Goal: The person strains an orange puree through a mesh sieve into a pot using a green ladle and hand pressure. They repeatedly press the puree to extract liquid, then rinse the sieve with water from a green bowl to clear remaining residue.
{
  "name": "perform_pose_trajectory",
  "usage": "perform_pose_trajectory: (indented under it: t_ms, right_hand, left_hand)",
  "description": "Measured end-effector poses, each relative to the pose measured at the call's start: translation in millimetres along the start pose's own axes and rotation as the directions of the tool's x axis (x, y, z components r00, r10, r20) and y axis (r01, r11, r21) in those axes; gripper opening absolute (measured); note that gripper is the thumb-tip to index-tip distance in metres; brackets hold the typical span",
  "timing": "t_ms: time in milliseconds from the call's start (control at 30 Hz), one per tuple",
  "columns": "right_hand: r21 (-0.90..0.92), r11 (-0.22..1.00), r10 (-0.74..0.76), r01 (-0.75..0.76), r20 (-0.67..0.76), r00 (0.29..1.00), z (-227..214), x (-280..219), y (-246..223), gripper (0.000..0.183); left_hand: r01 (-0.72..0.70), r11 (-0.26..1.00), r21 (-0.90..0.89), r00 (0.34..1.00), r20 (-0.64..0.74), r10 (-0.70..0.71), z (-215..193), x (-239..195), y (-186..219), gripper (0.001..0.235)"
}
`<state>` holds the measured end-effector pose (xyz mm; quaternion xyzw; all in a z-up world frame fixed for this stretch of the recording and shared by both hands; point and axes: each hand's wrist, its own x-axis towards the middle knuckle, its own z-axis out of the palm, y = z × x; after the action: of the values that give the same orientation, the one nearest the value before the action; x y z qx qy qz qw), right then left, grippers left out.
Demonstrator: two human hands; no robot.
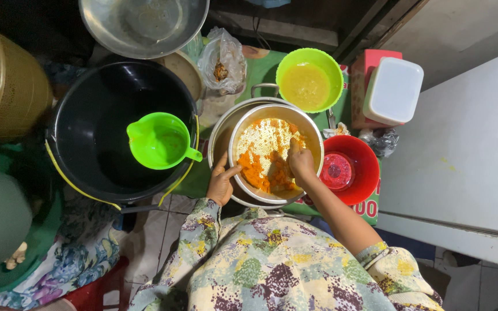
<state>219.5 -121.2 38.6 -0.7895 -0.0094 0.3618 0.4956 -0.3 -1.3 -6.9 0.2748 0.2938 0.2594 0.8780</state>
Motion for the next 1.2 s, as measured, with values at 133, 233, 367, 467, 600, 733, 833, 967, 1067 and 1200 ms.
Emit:
perform_pose_trajectory:
  t_ms: [133,233,367,467,600,733,833,967,1067,1200]
  right_hand:
    - [-0.143,0.989,-0.046,0.036,-0.066,0.997,0.9,6.1,9.3,0.062]
    - [-0.123,0.992,-0.02,0.015,-0.04,0.999,2.2,6.2,13.3,0.058]
    - [-0.205,0.979,0.04,-0.021,0.089,0.995,-4.2,3.0,12.3,0.047]
    - [-0.191,0.954,-0.191,0.229,0.2,0.961,-17.0,2.6,5.1,0.033]
    - [-0.063,0.885,-0.444,0.462,0.192,0.876,-66.4,0.0,-16.6,0.034]
    - [-0.162,0.976,-0.144,0.143,0.004,0.99,-126.3,0.5,-22.1,0.039]
    - [-0.023,0.977,-0.212,0.211,-0.024,0.977,-157.2,17.2,1.8,0.039]
    - [-0.159,0.98,-0.139,0.116,-0.143,0.98,-178.1,44.6,61.0,0.037]
    - [-0.19,0.982,-0.061,0.025,-0.187,0.98,-182.6,57.4,95.9,0.037]
    - [-0.263,0.964,-0.028,-0.041,-0.254,0.967,-176.8,65.1,112.2,0.037]
  left_hand:
    - [-0.001,1.0,-0.003,1.0,-0.002,0.001,-2.2,1.2,-2.2,0.075]
    - [-0.003,1.0,0.006,1.0,-0.003,0.003,-3.7,1.1,-2.7,0.076]
    - [-0.007,1.0,-0.017,1.0,0.009,0.007,-0.5,0.0,-0.8,0.075]
    - [-0.01,1.0,-0.027,1.0,0.02,0.011,1.7,-0.6,2.1,0.073]
    - [0.027,0.999,-0.02,1.0,0.003,-0.027,3.7,-3.8,7.2,0.074]
    - [0.037,0.999,-0.011,0.999,-0.004,-0.037,6.4,-4.6,9.7,0.073]
    - [0.035,0.999,0.0,0.999,-0.004,-0.035,8.3,-3.6,11.4,0.072]
    - [0.035,0.999,0.011,0.999,-0.017,-0.035,10.3,-4.9,12.5,0.072]
    - [0.029,1.0,0.004,1.0,0.001,-0.029,10.7,-6.4,13.3,0.07]
    - [0.031,0.999,-0.012,0.999,0.012,-0.031,10.3,-6.7,13.0,0.069]
